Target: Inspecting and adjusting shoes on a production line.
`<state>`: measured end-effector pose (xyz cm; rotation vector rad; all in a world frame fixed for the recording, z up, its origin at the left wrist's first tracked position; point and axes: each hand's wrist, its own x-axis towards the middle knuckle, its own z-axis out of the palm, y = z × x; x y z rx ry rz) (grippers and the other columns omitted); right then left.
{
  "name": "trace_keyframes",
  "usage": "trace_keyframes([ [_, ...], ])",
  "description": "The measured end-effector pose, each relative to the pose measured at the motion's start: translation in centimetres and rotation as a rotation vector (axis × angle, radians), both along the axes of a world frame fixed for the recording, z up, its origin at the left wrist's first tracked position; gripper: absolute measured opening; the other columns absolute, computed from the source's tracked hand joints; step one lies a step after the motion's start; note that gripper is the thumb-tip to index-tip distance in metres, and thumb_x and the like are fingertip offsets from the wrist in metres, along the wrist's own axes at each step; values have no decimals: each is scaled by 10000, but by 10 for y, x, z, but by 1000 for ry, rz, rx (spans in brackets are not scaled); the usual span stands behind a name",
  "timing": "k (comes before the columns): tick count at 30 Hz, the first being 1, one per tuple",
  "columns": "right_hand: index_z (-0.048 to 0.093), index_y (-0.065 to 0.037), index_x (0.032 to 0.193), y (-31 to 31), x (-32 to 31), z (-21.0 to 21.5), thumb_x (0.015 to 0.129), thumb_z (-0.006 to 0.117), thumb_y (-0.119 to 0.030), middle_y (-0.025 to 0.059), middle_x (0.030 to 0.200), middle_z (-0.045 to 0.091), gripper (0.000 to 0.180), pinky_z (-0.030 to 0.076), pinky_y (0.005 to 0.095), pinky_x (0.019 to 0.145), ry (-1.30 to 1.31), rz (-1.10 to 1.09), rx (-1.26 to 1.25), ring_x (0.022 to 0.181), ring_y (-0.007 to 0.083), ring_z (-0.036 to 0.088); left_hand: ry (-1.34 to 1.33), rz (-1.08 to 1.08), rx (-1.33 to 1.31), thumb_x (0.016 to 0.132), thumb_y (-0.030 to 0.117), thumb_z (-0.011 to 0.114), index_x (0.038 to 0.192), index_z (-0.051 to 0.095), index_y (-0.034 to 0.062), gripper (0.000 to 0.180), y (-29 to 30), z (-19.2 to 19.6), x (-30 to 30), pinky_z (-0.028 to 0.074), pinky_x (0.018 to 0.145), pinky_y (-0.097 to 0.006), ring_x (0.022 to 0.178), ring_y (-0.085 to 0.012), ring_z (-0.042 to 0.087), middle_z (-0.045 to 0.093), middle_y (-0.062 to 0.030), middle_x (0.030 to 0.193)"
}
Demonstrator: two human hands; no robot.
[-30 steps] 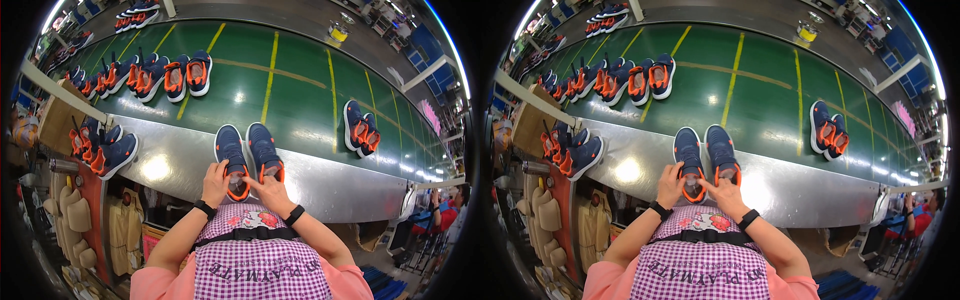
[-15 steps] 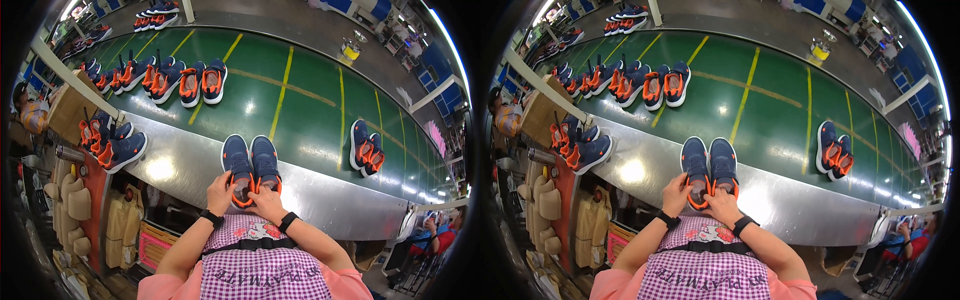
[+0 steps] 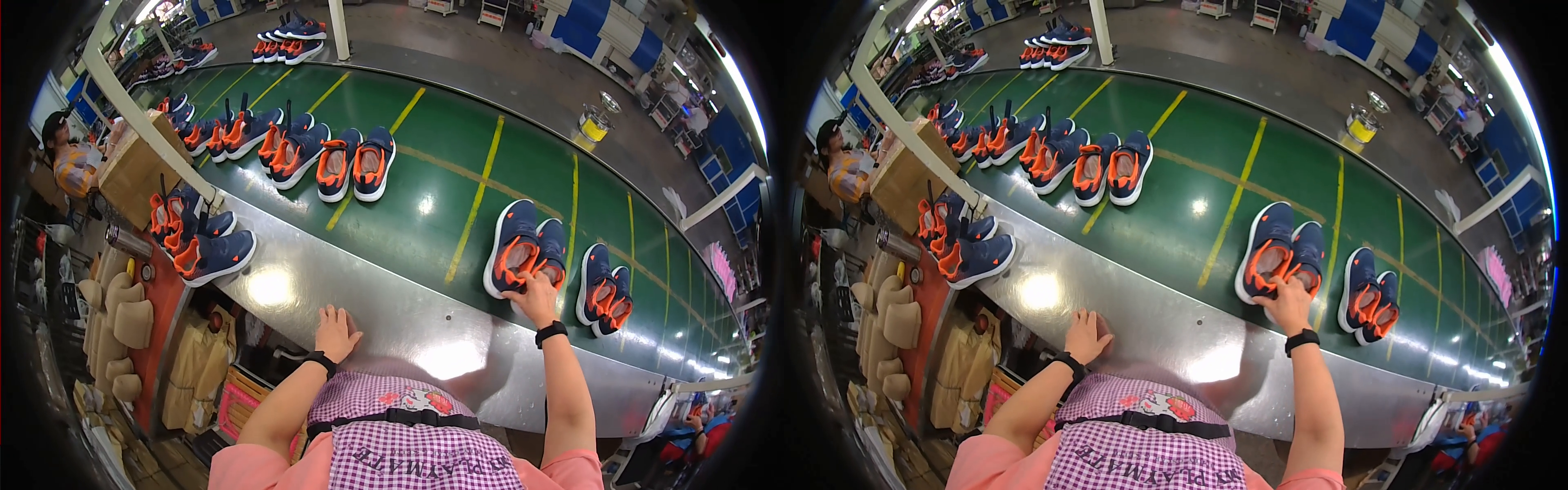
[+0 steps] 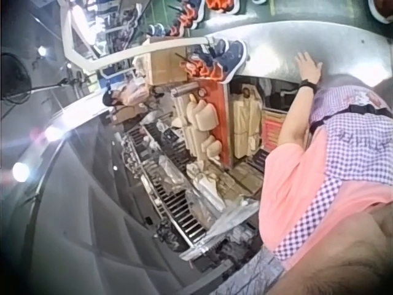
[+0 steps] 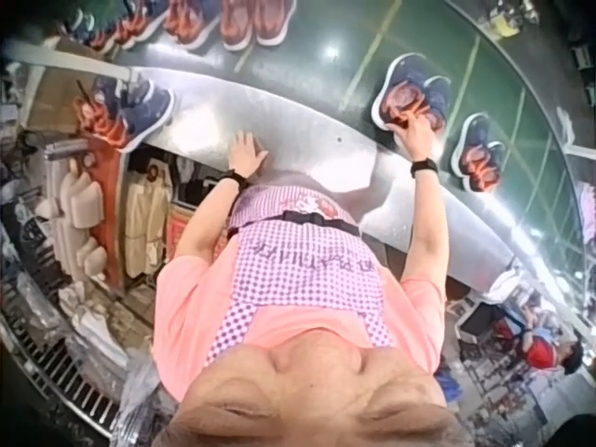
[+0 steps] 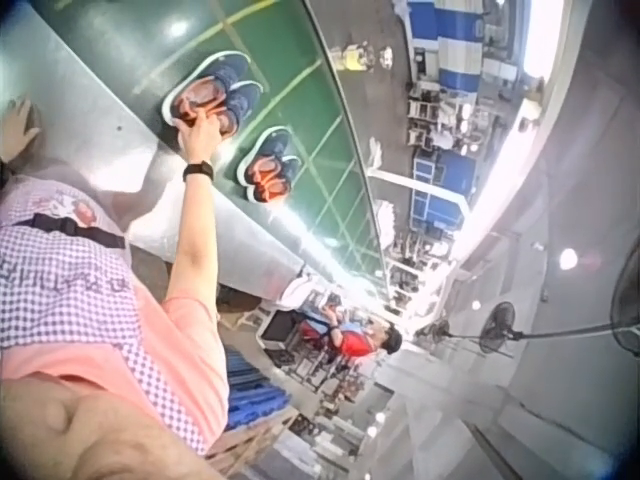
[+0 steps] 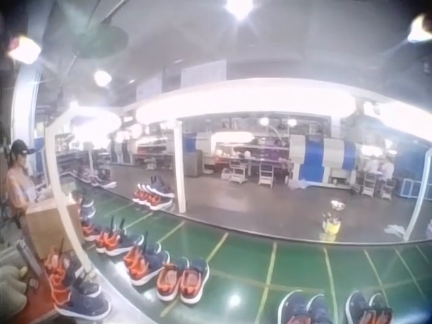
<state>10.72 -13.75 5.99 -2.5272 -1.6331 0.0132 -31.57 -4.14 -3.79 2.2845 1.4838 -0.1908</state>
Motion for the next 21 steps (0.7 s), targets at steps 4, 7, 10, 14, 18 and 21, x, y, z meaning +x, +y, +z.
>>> trace_keyframes([
  [4, 577, -166, 1119, 4, 28, -36, 643, 782, -404, 123, 935, 582, 571, 429, 437, 804, 6, -62, -71, 941, 316, 561, 53, -7, -166, 810, 353, 648, 1216, 491, 48, 532, 41, 17, 17, 484, 852, -461, 1194, -404, 452, 467, -234, 1299],
  [7, 501, -171, 1230, -4, 18, -54, 673, 775, -332, 138, 1037, 556, 642, 386, 464, 877, -37, -123, -98, 1016, 339, 526, -79, 20, -278, 817, 279, 614, 1135, 562, 97, 370, 91, 25, 23, 481, 826, -452, 1081, -330, 538, 586, -145, 1151],
  [10, 479, -134, 1256, 3, -29, -34, 681, 769, -208, 203, 1247, 476, 648, 338, 464, 966, -144, -161, 62, 1148, 375, 457, -302, -10, 148, 786, 249, 650, 1180, 545, 107, 432, 137, 6, 15, 465, 859, -441, 1092, -344, 521, 569, -160, 1166],
  [14, 549, -80, 1162, -51, -81, -34, 721, 699, -47, 220, 1263, 464, 467, 396, 431, 941, 204, -47, 210, 1123, 372, 473, -346, -129, 425, 700, 242, 744, 1306, 466, 156, 672, 220, 13, 51, 356, 977, -450, 1182, -358, 423, 453, -186, 1273],
  [18, 628, -79, 1015, -95, -155, -31, 766, 669, -51, 195, 1195, 528, 254, 467, 396, 850, 447, -133, 128, 971, 336, 564, -6, -163, 568, 631, 481, 773, 1400, 365, 301, 889, 281, 23, 93, 275, 1014, -468, 1183, -322, 443, 471, -200, 1243],
  [21, 646, -87, 973, -97, -206, -23, 771, 671, -72, 175, 1158, 556, 205, 490, 370, 809, 488, -182, 99, 918, 316, 588, 233, -229, 379, 667, 630, 686, 1445, 246, 369, 931, 311, 7, 119, 275, 1024, -463, 1076, -314, 539, 585, -168, 1083],
])
